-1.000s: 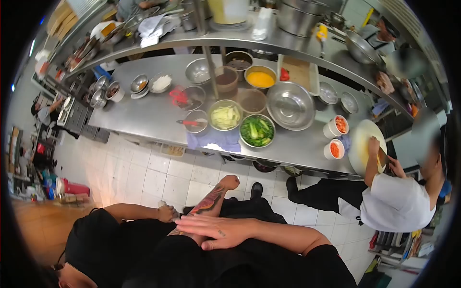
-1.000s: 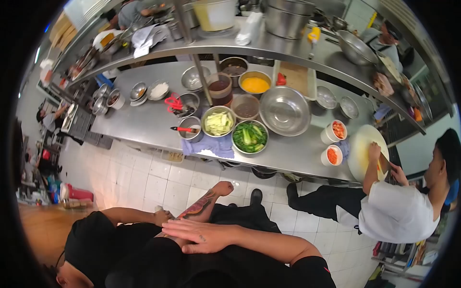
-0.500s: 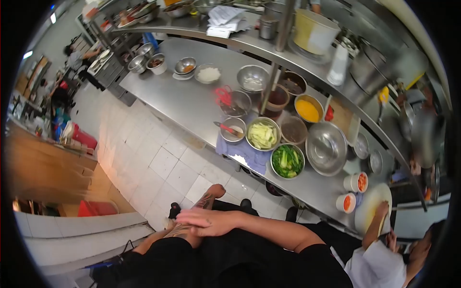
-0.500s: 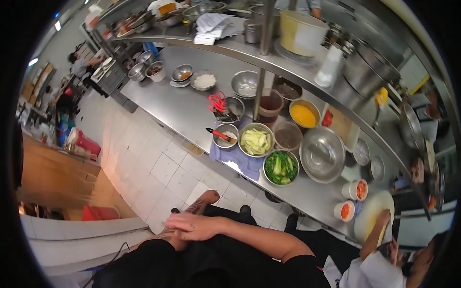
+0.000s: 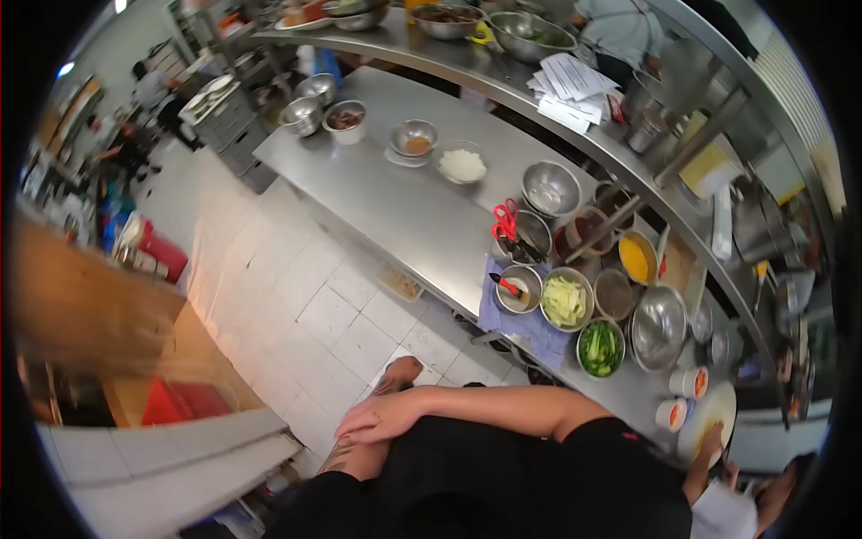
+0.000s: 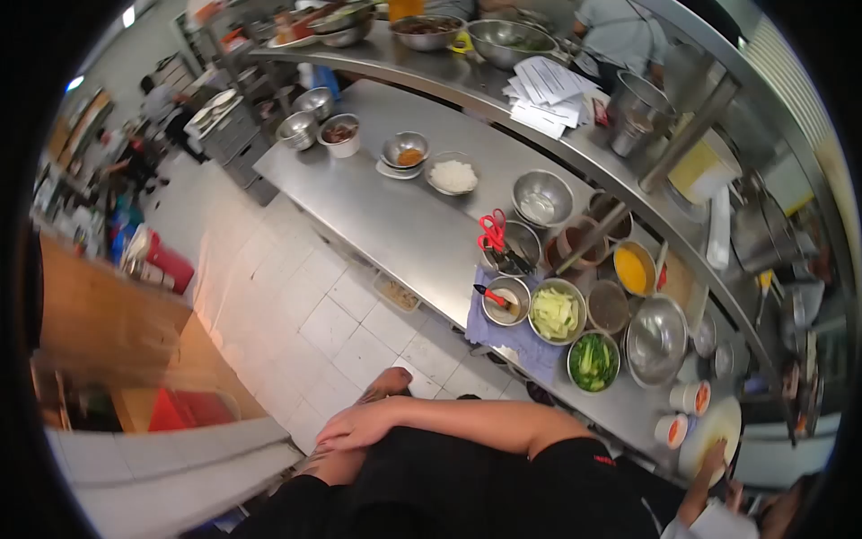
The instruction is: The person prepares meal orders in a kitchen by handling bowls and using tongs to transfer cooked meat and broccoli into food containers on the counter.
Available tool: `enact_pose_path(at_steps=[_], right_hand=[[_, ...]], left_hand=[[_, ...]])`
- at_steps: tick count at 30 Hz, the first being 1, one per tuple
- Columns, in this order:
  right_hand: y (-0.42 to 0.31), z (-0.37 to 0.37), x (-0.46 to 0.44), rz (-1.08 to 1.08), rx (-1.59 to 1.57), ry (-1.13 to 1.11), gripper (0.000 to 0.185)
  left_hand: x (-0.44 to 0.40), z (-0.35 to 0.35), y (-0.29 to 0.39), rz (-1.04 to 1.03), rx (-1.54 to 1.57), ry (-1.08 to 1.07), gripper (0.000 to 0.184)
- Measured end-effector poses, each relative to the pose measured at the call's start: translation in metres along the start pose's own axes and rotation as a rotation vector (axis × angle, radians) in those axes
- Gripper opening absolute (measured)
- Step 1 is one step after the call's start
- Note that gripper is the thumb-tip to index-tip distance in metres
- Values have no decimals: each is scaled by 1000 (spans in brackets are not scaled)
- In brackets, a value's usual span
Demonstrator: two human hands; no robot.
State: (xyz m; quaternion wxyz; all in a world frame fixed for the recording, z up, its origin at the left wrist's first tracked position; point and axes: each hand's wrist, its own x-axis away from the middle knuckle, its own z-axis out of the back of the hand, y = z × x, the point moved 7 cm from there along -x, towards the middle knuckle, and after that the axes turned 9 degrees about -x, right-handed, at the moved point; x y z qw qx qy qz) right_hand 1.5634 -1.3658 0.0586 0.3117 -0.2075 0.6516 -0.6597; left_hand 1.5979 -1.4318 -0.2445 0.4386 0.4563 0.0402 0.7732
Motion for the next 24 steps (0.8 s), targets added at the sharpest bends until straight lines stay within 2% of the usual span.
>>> enact_pose_path(at_steps=[3,4,6,7,9,10,11,13,14,15,17,19,21,22,23,24], right_hand=[[-55,20,-61,241,-226,-80,41],[-44,37,-71,232,-201,45,41],[-15,51,-79,184,-333,-11,43],[4,70,-76,193,-314,114,43],[70,95,-61,39,-202,214,46],[101,108,-48,-24,-94,327,47],[96,115,-42,-16,-86,380,47],[92,113,-30,-154,-109,413,49],[59,110,-26,-275,-101,366,51],[43,106,-26,-275,-108,391,51],[5,113,-12,54,-174,603,52],[-14,105,28,128,-61,720,47],[-16,88,99,-238,7,934,41],[26,76,140,-85,-133,1109,37],[25,44,202,-100,-193,1358,36],[30,5,273,-341,-213,1651,33]], left_hand=[[-28,33,-62,-14,-71,2,35],[-42,44,-74,-36,-93,-9,35],[-61,60,-88,-48,-116,-12,34],[-71,64,-87,-58,-115,-24,34],[-80,62,-69,-65,-97,-53,33],[-81,66,-71,4,0,-14,33],[-85,67,-70,-23,-42,-36,33],[-101,56,-70,-43,-113,-153,31],[-110,48,-69,-100,-114,-237,30],[-120,44,-71,-110,-129,-255,30],[-127,32,-54,-97,-240,-500,30],[-121,35,-20,-205,-231,-480,30],[-138,31,-8,-452,-83,-399,31],[-146,30,-5,-522,-49,-384,32],[-151,26,-2,-577,-20,-371,33],[-140,29,-4,-473,16,-355,34]])
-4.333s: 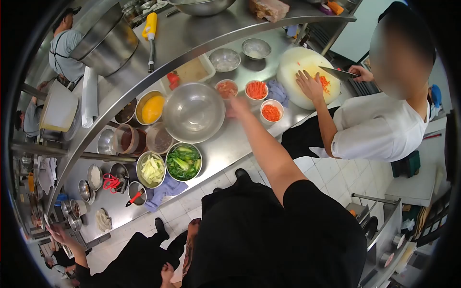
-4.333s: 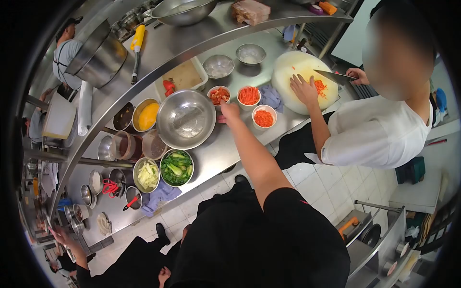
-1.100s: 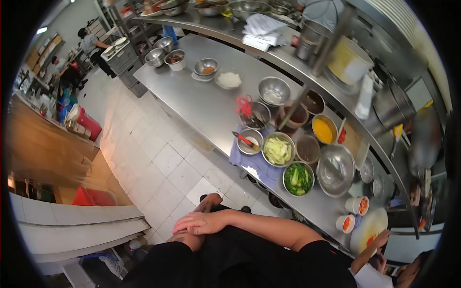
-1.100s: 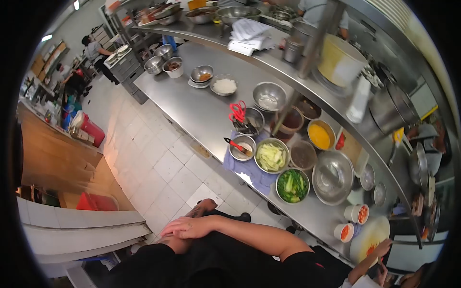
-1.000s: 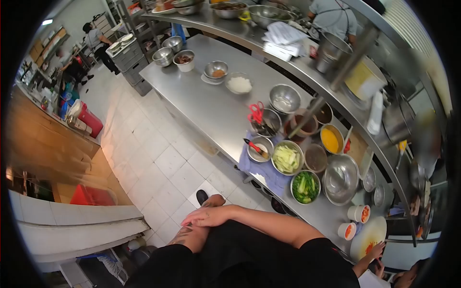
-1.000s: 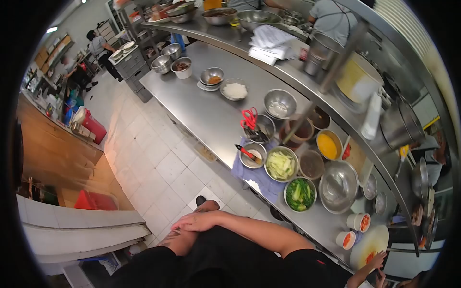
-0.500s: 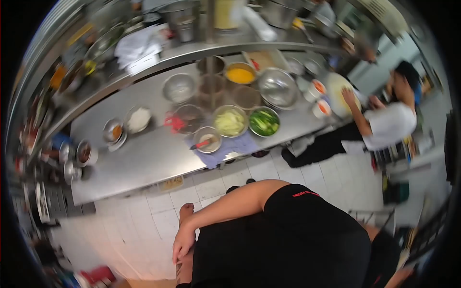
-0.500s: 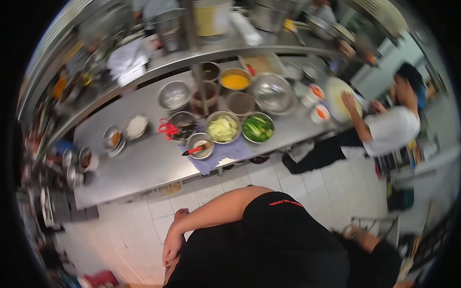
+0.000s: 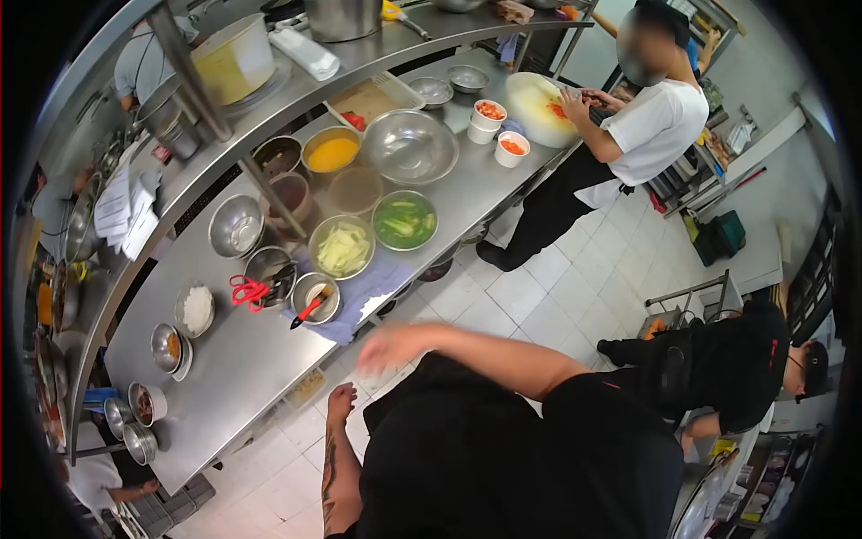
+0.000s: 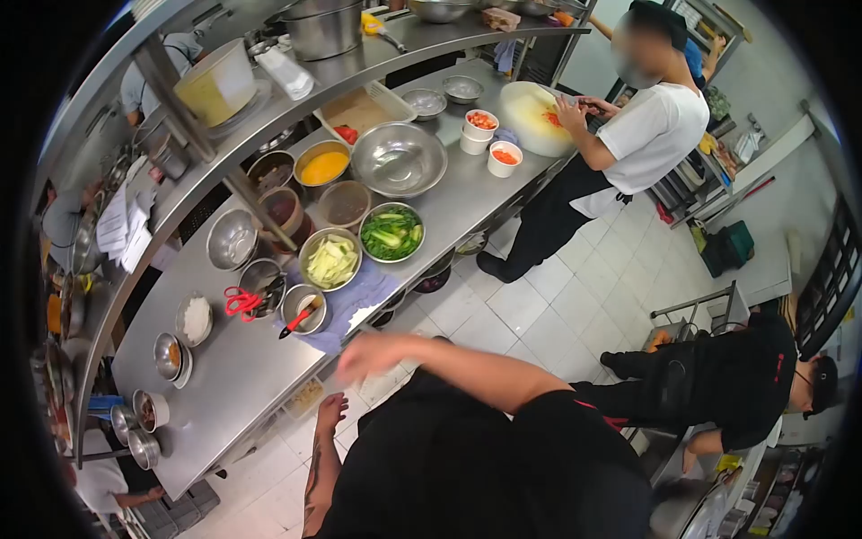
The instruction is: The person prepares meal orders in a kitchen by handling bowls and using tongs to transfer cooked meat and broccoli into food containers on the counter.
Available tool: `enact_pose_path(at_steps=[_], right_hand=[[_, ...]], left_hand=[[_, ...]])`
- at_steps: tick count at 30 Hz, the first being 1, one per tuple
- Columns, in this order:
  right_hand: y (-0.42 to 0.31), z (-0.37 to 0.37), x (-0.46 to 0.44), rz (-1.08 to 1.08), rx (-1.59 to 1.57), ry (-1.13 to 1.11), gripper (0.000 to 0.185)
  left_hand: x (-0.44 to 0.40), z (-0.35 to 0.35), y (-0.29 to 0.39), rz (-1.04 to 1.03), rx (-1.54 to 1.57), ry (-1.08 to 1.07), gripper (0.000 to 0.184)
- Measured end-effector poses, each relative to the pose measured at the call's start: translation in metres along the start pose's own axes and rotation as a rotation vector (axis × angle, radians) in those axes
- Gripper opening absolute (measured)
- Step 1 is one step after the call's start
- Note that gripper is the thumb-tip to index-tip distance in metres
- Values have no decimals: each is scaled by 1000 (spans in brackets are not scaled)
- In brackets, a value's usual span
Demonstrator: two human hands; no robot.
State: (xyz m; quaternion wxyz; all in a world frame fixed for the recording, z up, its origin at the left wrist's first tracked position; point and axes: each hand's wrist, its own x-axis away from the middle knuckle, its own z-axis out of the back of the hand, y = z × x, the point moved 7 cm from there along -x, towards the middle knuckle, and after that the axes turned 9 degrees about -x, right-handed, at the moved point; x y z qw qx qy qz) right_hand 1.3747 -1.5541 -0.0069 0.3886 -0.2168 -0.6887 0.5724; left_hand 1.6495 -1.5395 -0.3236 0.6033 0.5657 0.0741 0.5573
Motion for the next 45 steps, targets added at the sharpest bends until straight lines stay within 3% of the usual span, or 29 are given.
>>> enact_pose_path(at_steps=[1,2,3,6,7,8,9,10,12,13,15,18,19,21,27,29,34,36,45], right_hand=[[7,68,39,-112,-21,261,29],[65,145,70,-83,-153,551,25],[60,208,126,0,-277,859,16],[79,384,248,2,68,1522,15],[64,423,276,21,299,1642,14],[60,462,291,11,491,1686,13],[57,497,300,3,684,1718,14],[64,533,304,-7,671,1708,14],[74,581,284,-12,945,1371,17],[75,589,284,-20,931,1365,17],[81,597,262,-404,888,1082,21],[95,602,244,-502,1033,926,25],[104,604,243,-502,1028,915,25],[107,606,244,-294,985,1041,27],[119,626,257,-337,732,978,24],[111,628,270,-278,603,1014,23],[126,641,295,-175,161,1047,19],[121,634,297,7,-121,978,16],[124,621,310,54,-499,999,26]], left_hand=[[13,-1,5,94,51,32,35],[25,-1,3,287,146,96,36],[31,-3,-18,324,107,87,38],[88,-13,-100,467,108,121,32],[108,-16,-116,464,-197,-9,22],[126,-33,-104,107,-956,-239,15],[157,-47,-130,127,-1062,-431,19],[183,-58,-130,228,-959,-405,20],[214,-81,-106,480,-600,-263,22],[220,-95,-98,541,-480,-217,23],[221,-126,-68,603,-277,-128,26],[205,-156,-23,617,-74,-60,29],[200,-160,-10,624,-21,-40,30],[187,-168,13,633,89,-2,33],[148,-144,91,666,135,30,42],[144,-140,73,730,277,101,42],[138,-127,78,740,187,121,38],[138,-125,72,742,169,122,37],[125,-127,76,657,165,54,36]])
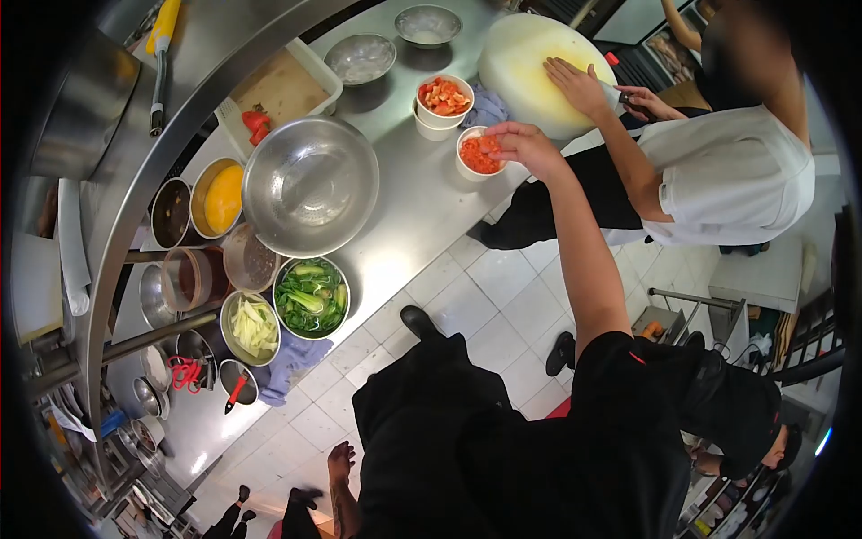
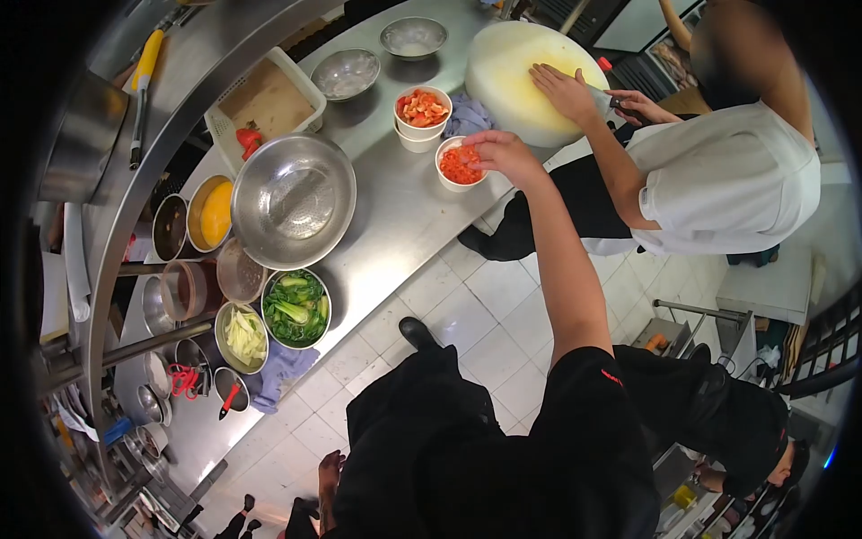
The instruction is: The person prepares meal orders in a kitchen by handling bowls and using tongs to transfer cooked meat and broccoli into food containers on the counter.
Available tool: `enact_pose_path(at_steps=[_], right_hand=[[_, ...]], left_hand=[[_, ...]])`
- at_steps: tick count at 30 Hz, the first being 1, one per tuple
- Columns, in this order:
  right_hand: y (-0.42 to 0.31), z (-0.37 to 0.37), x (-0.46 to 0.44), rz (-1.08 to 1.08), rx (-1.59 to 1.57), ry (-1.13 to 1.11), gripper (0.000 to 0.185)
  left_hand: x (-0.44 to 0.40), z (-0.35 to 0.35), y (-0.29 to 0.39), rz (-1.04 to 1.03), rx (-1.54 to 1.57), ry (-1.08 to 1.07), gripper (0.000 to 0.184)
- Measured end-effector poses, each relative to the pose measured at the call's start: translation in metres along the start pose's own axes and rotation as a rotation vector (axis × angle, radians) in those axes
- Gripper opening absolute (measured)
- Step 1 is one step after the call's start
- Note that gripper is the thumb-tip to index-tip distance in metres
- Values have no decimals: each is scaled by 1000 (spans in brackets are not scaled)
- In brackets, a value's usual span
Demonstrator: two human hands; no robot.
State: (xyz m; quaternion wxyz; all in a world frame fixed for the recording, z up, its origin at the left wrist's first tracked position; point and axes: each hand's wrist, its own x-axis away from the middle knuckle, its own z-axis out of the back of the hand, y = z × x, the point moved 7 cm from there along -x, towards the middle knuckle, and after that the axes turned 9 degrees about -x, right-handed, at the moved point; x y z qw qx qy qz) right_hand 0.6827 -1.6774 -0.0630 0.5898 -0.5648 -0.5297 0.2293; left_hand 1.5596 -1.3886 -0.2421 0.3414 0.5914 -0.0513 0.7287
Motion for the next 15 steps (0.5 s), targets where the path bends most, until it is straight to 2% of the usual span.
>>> enact_pose_path(at_steps=[9,13,15], right_hand=[[-6,-2,5,-30,-120,23,24],[-12,-10,10,42,-35,92,23],[-16,-17,11,114,497,112,22]], left_hand=[[-7,8,29,-8,-62,52,40],[-8,2,35,-16,-46,41,39],[-11,0,31,-18,-34,34,39]])
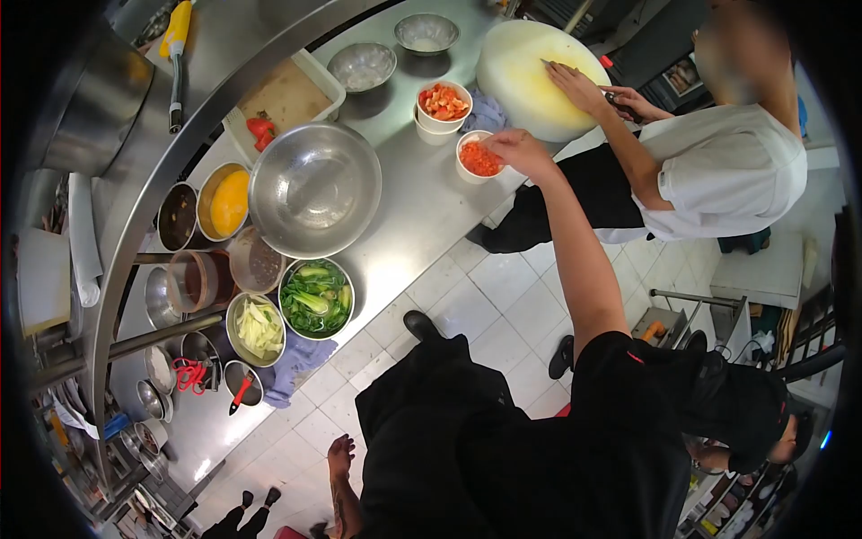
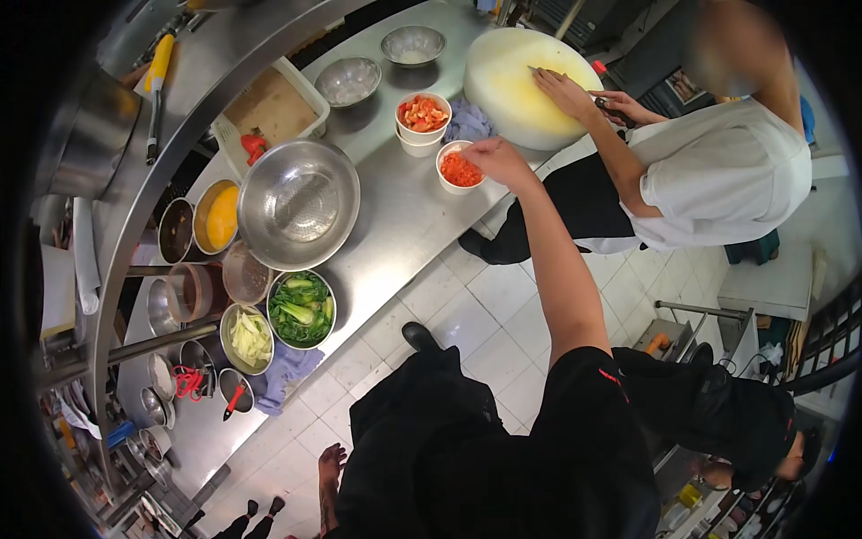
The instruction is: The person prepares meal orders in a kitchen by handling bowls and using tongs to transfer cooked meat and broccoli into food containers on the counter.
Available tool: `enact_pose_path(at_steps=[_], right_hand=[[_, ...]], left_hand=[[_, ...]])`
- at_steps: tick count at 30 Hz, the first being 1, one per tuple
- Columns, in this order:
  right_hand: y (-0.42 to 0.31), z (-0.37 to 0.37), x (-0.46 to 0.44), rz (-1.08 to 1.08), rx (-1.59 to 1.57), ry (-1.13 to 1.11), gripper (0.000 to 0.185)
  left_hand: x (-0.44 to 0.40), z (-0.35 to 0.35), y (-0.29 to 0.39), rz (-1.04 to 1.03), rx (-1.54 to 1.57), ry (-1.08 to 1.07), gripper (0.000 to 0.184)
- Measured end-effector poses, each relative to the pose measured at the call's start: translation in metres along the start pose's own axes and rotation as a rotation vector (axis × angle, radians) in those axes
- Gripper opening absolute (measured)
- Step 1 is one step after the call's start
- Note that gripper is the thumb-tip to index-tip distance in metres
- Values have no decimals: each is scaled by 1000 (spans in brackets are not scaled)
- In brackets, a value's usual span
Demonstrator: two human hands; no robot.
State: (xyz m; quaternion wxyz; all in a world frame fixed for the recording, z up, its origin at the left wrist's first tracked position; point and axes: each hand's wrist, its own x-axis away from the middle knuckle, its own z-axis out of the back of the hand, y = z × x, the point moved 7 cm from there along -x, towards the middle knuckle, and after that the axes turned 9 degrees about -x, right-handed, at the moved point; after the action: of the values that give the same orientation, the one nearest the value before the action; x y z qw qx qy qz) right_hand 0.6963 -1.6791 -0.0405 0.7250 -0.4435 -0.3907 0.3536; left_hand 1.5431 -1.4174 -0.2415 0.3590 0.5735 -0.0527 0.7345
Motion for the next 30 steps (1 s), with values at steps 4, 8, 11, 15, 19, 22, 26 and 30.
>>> enact_pose_path(at_steps=[4,8,11,15,19,22,26,30], right_hand=[[-8,11,-7,112,-7,130,23],[-24,6,-9,347,95,263,17],[-26,-4,-6,401,305,254,13],[-66,3,20,435,223,499,8],[-26,-16,5,410,473,350,9],[-22,-11,2,375,311,379,9],[-20,-1,30,512,344,388,14],[-59,2,128,152,-270,22,28]], left_hand=[[-8,-4,-4,-6,9,-9,38],[-16,-6,-16,-35,75,-11,36],[-15,-7,-9,-87,-25,-27,34],[-11,-3,-3,-101,37,6,34],[-17,2,-4,-159,-60,-17,34],[-25,3,-20,-95,38,-14,34],[-11,4,9,-142,-115,-26,34],[-20,1,-5,-97,57,28,35]])
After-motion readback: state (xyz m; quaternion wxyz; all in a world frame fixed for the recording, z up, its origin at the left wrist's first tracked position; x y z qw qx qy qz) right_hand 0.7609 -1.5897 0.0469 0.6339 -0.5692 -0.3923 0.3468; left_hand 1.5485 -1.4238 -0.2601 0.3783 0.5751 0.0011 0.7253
